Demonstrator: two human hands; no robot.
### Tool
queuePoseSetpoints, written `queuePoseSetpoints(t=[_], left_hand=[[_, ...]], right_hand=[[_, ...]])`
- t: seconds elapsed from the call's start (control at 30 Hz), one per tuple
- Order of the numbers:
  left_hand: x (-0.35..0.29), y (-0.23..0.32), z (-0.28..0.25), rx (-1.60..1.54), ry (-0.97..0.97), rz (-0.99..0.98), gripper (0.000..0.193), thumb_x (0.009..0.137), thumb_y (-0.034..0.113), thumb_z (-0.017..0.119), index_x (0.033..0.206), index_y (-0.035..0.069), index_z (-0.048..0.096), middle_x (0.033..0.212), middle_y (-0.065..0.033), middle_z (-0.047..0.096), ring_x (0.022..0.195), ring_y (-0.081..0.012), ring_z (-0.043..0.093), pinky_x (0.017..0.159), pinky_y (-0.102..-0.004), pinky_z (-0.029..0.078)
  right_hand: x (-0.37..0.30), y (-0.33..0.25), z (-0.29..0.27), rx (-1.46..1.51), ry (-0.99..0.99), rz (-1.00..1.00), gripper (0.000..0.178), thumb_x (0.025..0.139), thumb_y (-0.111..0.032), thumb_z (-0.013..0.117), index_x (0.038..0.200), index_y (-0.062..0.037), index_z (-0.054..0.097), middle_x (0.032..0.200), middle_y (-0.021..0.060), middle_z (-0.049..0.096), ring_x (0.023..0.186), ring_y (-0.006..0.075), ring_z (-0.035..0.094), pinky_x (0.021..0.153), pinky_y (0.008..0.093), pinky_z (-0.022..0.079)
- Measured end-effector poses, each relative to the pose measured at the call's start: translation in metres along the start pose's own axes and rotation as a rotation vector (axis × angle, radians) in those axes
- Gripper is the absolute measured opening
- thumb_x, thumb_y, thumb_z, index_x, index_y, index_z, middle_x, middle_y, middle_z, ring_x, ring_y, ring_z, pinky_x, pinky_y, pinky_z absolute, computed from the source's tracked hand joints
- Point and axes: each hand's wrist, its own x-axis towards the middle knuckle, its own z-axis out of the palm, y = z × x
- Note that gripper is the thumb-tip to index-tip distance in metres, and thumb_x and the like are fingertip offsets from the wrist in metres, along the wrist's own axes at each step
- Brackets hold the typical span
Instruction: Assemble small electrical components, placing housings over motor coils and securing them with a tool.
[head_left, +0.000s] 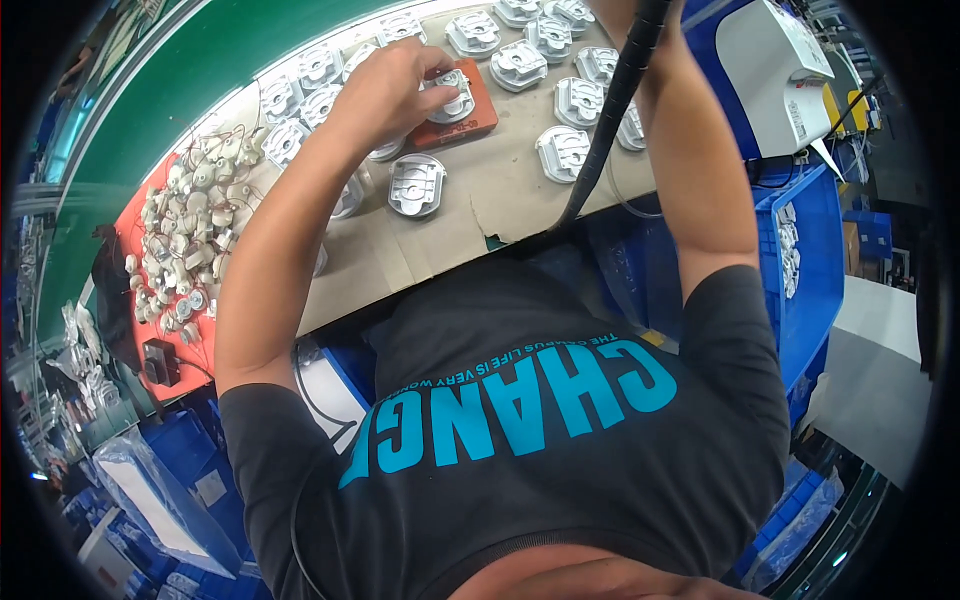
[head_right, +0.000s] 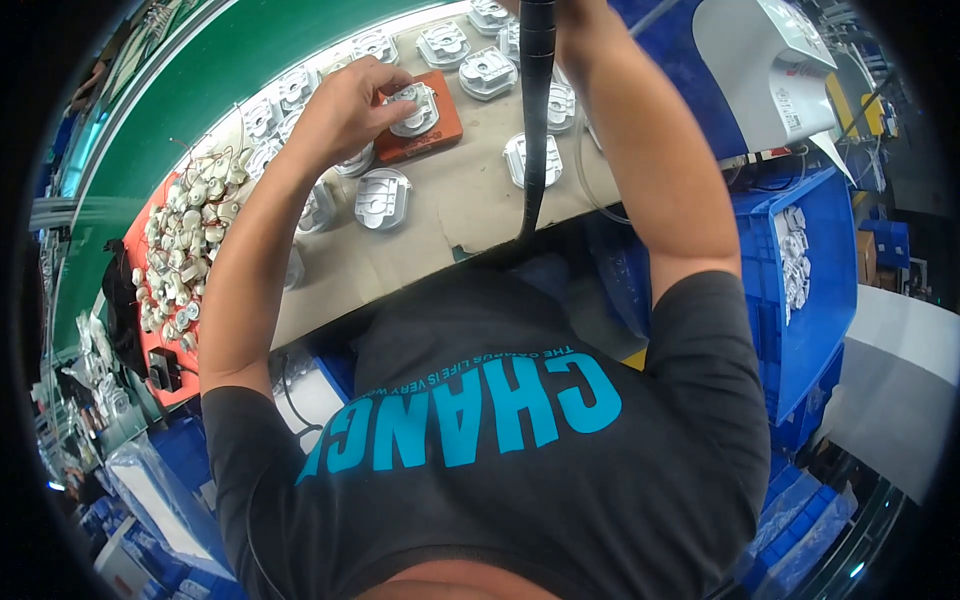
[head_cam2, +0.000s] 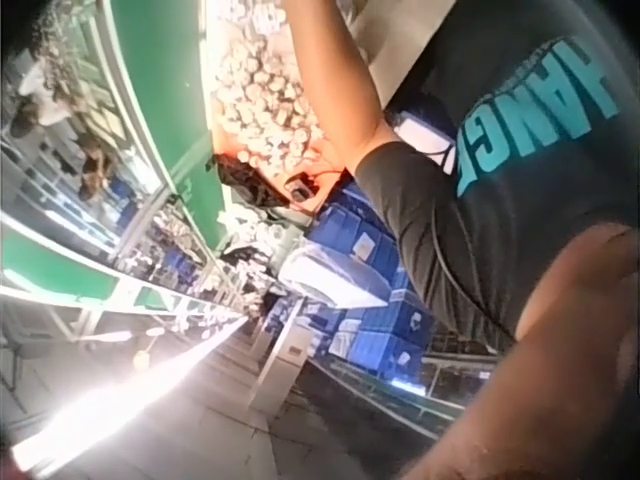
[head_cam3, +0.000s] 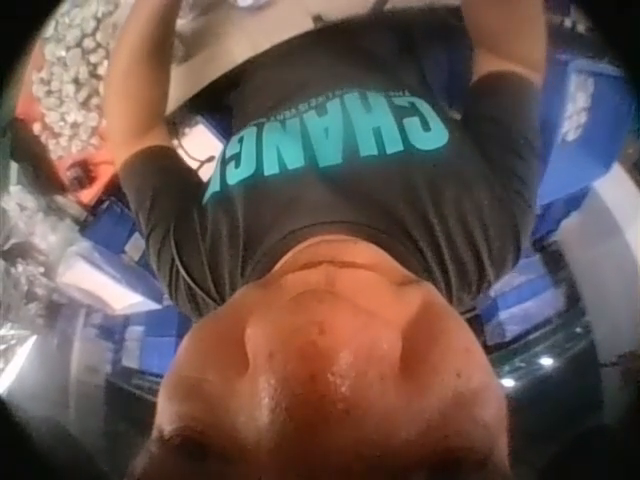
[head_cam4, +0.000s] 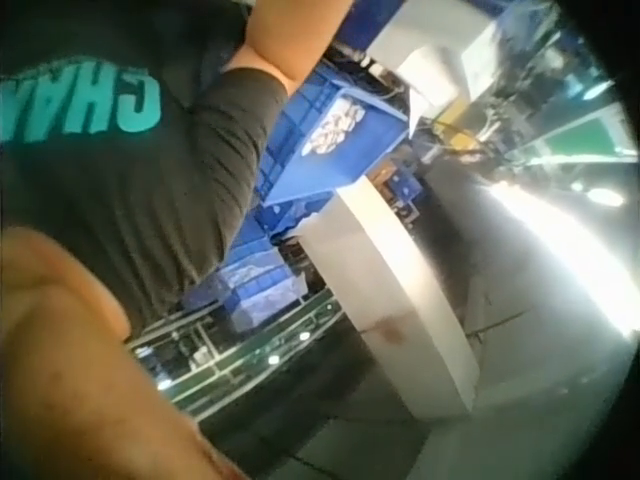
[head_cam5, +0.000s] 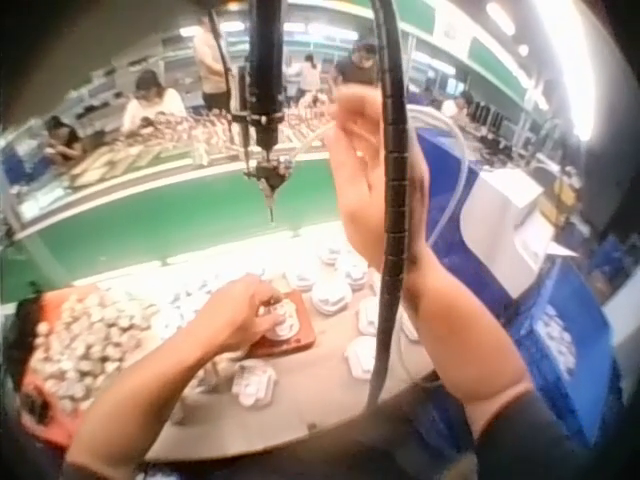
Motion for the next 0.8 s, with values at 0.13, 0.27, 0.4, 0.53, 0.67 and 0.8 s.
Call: queuePoseSetpoints(t=[0.13,0.27,0.4,0.53,0.67,0.8], left_hand=[[-0.005,-0.005,0.003,0.015,0.088,0.102,0.033,0.088,0.024,0.075,0.111,0.002,0.072,0.099,-0.0136,0.067,0.088,-0.0273,0.066,0.079,-0.0373,0.052],[-0.011,-0.005,-0.009,-0.026,0.189,0.156,0.033,0.087,0.024,0.077,0.109,0.001,0.072,0.094,-0.0113,0.067,0.081,-0.0237,0.065,0.074,-0.0349,0.052],[-0.034,0.01,-0.047,-0.031,0.23,0.071,0.03,0.09,0.019,0.076,0.112,0.0,0.071,0.097,-0.0081,0.069,0.086,-0.017,0.067,0.077,-0.0296,0.053],[-0.079,0.023,-0.083,-0.365,0.505,0.001,0.022,0.082,0.013,0.079,0.096,-0.001,0.069,0.086,-0.014,0.063,0.074,-0.0242,0.064,0.069,-0.0339,0.052],[-0.177,-0.006,-0.117,-0.436,0.763,-0.075,0.028,0.094,-0.007,0.066,0.122,-0.01,0.065,0.115,-0.0159,0.071,0.103,-0.0182,0.069,0.089,-0.0258,0.054],[-0.299,-0.028,-0.139,-0.279,1.098,-0.297,0.026,0.1,-0.003,0.057,0.123,-0.015,0.06,0.116,-0.0221,0.069,0.1,-0.0242,0.07,0.093,-0.0324,0.055]], right_hand=[[-0.095,-0.005,-0.053,-0.272,-0.402,0.354,0.03,0.091,-0.011,0.071,0.117,0.0009,0.063,0.105,0.0142,0.07,0.1,0.026,0.069,0.089,0.0362,0.055],[-0.128,-0.002,-0.063,-0.438,-0.923,0.607,0.043,0.087,-0.025,0.077,0.119,0.0006,0.064,0.11,0.0201,0.07,0.103,0.0325,0.069,0.089,0.0391,0.053],[-0.134,-0.002,-0.056,-0.529,-1.066,0.699,0.038,0.086,-0.026,0.077,0.111,0.0003,0.064,0.096,0.0218,0.071,0.089,0.0348,0.07,0.08,0.0411,0.053],[-0.144,0.01,-0.057,-0.569,-1.003,0.704,0.035,0.085,-0.026,0.076,0.108,-0.0028,0.063,0.088,0.021,0.07,0.085,0.0382,0.069,0.076,0.0455,0.053],[-0.127,-0.004,-0.049,-0.568,-0.944,0.608,0.035,0.084,-0.021,0.077,0.112,-0.0024,0.065,0.097,0.0165,0.072,0.092,0.0334,0.07,0.082,0.0403,0.055],[-0.096,-0.039,-0.031,-0.166,-0.901,0.538,0.032,0.08,-0.008,0.076,0.107,0.0011,0.061,0.095,0.0198,0.068,0.089,0.0347,0.068,0.079,0.0388,0.055]])
